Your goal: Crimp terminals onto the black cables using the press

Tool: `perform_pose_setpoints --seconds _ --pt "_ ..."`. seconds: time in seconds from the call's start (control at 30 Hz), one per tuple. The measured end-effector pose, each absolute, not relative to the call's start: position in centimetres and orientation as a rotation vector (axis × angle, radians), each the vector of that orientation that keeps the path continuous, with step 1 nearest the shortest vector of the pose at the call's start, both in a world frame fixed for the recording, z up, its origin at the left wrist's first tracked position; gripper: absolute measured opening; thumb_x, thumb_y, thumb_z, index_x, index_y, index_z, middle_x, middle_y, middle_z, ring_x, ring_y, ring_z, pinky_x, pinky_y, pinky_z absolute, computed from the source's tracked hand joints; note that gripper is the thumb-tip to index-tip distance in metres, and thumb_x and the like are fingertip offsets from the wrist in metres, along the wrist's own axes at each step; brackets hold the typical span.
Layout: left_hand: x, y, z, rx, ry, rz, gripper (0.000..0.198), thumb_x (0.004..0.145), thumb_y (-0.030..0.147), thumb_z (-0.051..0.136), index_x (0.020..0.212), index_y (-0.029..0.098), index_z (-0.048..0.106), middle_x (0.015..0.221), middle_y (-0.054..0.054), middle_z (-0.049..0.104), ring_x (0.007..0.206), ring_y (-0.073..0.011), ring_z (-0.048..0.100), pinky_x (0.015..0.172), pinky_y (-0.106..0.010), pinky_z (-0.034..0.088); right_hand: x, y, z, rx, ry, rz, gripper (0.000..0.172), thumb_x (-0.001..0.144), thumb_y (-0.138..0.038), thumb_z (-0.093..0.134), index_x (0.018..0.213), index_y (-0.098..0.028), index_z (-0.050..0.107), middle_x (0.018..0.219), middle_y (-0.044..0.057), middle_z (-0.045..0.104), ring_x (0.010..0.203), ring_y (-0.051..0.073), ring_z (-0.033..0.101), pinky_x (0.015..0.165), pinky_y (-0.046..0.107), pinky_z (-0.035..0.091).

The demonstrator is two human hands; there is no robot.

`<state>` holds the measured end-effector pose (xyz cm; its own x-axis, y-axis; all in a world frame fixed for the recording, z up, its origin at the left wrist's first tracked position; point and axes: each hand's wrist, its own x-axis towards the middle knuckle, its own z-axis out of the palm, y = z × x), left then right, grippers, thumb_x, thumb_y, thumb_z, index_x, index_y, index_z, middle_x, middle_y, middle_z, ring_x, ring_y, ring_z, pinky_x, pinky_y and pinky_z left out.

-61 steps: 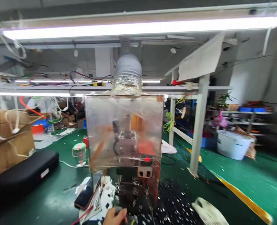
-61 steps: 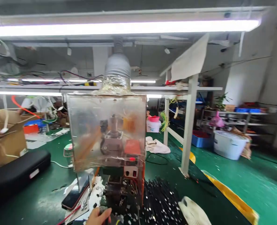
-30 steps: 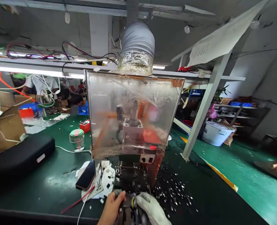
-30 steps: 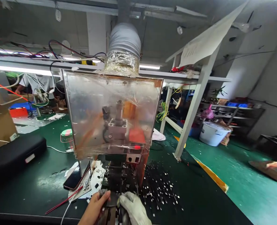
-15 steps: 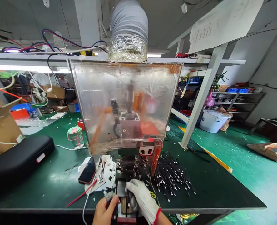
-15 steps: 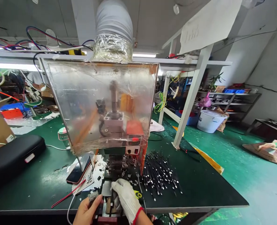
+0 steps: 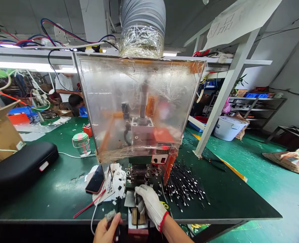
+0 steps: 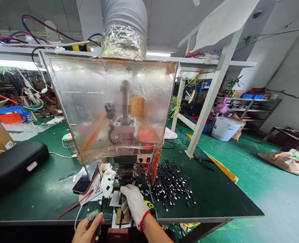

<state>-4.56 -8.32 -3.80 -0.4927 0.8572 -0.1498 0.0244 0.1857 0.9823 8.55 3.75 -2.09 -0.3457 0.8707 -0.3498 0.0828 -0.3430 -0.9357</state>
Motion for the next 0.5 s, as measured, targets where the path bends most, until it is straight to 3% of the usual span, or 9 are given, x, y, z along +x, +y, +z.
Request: perform_pose_setpoints --seconds 0.13,0.5 --pt "-4.9 -8.2 -4.4 0.79 1.626 1.343 0.067 0.055 0.082 0.061 0.059 0.015 0.068 0.044 -0.001 0.06 0.032 -0.0099 0.046 0.032 -0.02 0.032 8.5 4.0 -2.0 -1.295 -1.263 1.793 0.028 0.075 -0.044 0.055 0.069 -0.018 0.048 0.045 -0.006 0.049 0.028 0.008 0.044 0.028 0.018 0.03" --pt "-5.2 -9.0 -3.0 0.763 1.639 1.245 0.07 0.054 0.081 0.062 0.073 0.015 0.072 0.048 0.002 0.058 0.04 -0.0102 0.051 0.036 -0.018 0.037 8.5 4.2 -2.1 -1.303 -1.274 1.83 0.029 0.073 -0.047 0.055 0.07 -0.018 0.049 0.046 -0.006 0.051 0.03 0.008 0.045 0.029 0.017 0.031"
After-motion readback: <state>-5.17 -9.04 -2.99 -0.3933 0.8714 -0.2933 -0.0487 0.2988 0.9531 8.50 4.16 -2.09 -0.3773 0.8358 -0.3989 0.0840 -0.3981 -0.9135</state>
